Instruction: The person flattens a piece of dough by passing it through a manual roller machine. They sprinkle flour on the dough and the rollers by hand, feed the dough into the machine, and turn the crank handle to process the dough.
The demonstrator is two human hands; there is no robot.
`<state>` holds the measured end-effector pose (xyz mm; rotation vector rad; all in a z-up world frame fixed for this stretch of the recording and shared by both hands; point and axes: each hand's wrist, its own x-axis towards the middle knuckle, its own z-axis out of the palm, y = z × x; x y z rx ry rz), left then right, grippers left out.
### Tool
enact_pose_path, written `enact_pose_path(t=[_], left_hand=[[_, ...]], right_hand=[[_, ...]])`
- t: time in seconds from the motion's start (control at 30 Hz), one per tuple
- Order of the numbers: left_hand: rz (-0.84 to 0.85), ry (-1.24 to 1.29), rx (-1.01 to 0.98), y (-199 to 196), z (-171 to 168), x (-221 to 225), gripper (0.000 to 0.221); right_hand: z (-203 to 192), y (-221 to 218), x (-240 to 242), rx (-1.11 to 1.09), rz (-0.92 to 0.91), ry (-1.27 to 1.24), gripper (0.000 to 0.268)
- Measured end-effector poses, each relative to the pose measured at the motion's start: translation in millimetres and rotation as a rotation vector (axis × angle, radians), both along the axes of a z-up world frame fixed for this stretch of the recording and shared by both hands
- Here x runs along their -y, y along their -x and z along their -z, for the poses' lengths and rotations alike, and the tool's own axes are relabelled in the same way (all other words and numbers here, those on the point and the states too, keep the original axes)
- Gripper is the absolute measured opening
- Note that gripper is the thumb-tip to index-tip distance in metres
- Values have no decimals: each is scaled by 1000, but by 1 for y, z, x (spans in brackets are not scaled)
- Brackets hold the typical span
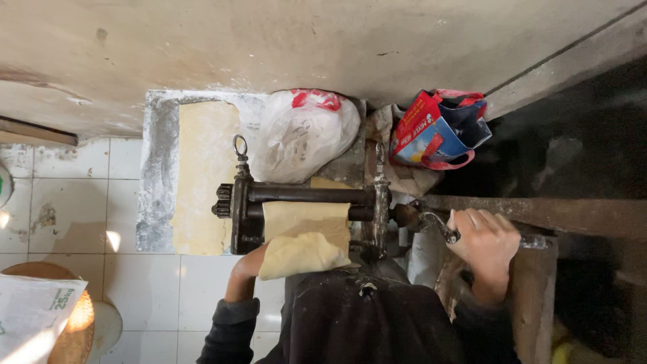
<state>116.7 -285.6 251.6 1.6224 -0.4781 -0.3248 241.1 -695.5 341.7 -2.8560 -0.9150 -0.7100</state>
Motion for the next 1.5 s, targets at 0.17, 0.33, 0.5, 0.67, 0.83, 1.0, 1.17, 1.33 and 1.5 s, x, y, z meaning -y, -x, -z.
enact_pose_path(t=[0.17, 0.33, 0.5, 0.67, 0.83, 1.0, 1.17, 1.33, 1.5], left_hand=[[297, 35, -477, 39, 57, -15, 28], [33, -564, -127, 70, 155, -12, 25], [-953, -121, -63, 64, 253, 3, 38], [-983, 213, -609, 21, 291, -5, 37], [-964, -8, -628, 23, 291, -1, 36], [-935, -160, -629, 49, 285, 2, 35], [-912, -244, -619, 66, 277, 3, 34], [-900, -277, -652, 87, 277, 11, 34], [-912, -295, -637, 89, 291, 17, 33]], right_hand=[[-25, -22, -7, -212, -132, -47, 17], [-31, -33, -9, -270, -176, 19, 16], [-32, -42, -11, -300, -224, 46, 14], [-32, -60, -12, -333, -255, 90, 13], [-28, -81, -14, -405, -280, 142, 13], [-19, -112, -11, -573, -384, 162, 19], [12, -146, -3, -565, -443, 204, 23], [103, -196, -1, -393, -563, 151, 10], [229, -177, -14, -385, -541, 328, 12]])
